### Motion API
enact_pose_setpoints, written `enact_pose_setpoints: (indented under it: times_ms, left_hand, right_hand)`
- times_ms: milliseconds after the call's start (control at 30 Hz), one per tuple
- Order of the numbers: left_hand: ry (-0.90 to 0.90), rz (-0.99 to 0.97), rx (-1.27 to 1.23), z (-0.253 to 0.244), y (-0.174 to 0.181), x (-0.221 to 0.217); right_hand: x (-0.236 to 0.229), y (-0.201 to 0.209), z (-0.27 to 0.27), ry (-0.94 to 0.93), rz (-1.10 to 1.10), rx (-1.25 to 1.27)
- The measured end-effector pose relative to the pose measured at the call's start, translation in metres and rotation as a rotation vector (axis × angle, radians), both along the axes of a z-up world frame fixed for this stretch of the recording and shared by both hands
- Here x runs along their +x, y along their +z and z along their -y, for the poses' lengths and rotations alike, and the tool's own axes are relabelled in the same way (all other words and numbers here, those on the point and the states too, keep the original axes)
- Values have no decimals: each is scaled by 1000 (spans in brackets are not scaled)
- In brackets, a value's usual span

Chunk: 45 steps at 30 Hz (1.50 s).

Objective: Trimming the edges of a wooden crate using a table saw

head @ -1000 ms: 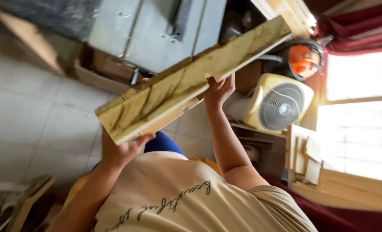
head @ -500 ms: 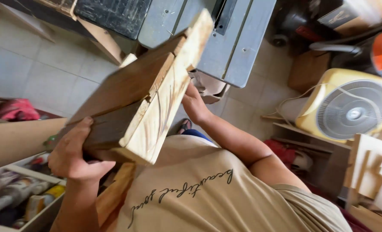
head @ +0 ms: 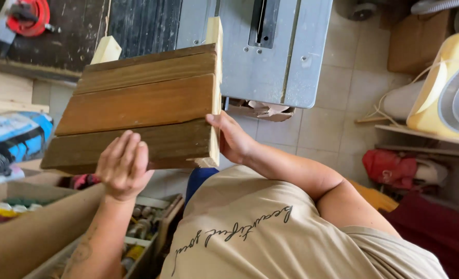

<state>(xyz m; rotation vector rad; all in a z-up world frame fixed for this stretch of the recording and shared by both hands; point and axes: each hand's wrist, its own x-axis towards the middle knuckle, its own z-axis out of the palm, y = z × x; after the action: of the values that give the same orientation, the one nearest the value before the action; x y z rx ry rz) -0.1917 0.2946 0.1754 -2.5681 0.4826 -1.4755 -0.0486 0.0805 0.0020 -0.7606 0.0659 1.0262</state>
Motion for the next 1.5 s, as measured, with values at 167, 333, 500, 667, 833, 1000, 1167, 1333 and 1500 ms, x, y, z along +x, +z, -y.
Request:
enact_pose_setpoints:
  times_ms: [167, 333, 500, 667, 833, 1000, 1167, 1333, 1500]
  left_hand:
    - [-117, -81, -19, -28, -51, 29]
    - [-116, -299, -60, -49, -81, 32]
    - [-55, -461, 17, -106, -150, 32]
    - [14, -675, 14, -113, -180, 47]
    - [24, -719, 57, -121, -202, 55]
    - [37, -771, 73, -119, -202, 54]
    - [63, -715, 97, -114, -209, 62]
    - [48, -680, 101, -109, -211, 54]
    - [31, -674, 94, -107, -220, 42]
  right_hand:
    - [-6, -2, -13, -198, -55, -22]
    - [-18, -48, -8, -315, -91, -120]
    - [-11, -79, -8, -479, -21, -349]
    - [-9, -131, -6, -470, 148, -600]
    - [-13, -36, -21, -442, 934, -1085]
    - [-28, -4, -60, 114, 1762, -1257]
    - [-16, -27, -76, 201, 1856, -1445]
    - [-27, -66, -83, 10, 1986, -1502]
    - [-48, -62, -73, -122, 2060, -1514]
